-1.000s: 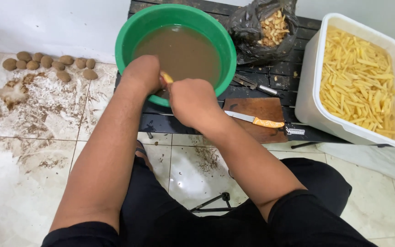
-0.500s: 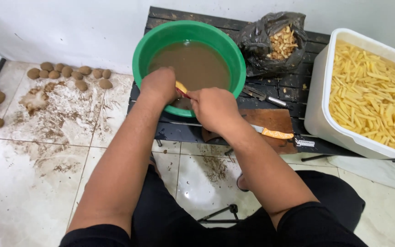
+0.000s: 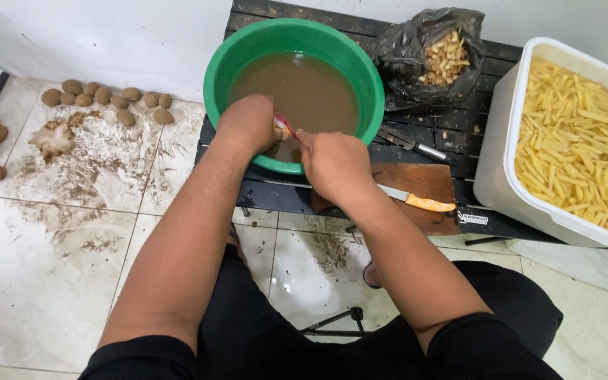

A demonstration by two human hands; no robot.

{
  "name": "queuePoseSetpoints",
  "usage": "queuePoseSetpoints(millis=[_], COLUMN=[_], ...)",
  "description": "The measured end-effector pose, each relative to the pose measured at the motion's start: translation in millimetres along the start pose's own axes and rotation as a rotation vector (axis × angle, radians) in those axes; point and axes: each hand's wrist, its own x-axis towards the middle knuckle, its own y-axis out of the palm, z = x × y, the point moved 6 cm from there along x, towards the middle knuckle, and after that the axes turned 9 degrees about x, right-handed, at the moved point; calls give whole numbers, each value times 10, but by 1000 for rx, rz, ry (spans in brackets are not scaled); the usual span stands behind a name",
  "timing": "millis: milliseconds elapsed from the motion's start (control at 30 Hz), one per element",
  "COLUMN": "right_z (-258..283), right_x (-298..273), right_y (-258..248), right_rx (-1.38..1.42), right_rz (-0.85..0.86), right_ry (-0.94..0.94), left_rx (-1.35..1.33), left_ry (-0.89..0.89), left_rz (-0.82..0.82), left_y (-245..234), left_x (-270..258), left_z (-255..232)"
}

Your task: Peeling potatoes with a knife and scrubbing them clean in a basin of water.

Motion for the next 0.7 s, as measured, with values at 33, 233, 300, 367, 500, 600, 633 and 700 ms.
queuePoseSetpoints(millis=[33,233,300,367,500,600,633,700], right_z=[8,-25,-12,-7,-26,-118,-174,-203], right_x=[38,267,282,310,312,303,284,253], right_y=[-16,81,59,54,-13,-143,-173,-129], right_rx=[-27,-43,-13,17,63,38,-12,-27], right_rz=[-8,-72,-62,-50,-73,-105,-118,-106], right_ry=[-2,-40,-41,-42,-33,-3,35,39], left_rx=[-6,59,71,83,106,48,51,63], left_ry=[-11,-20,-9,2,-31,-87,-103,-71], left_rz=[-20,-83,-119,-155,-148,-125,-126,-170], left_y=[-31,150,165,198,215,-42,-141,-75], left_x=[-1,103,138,180,171,-32,-143,-50], left_z=[-11,121,132,151,143,16,-45,3])
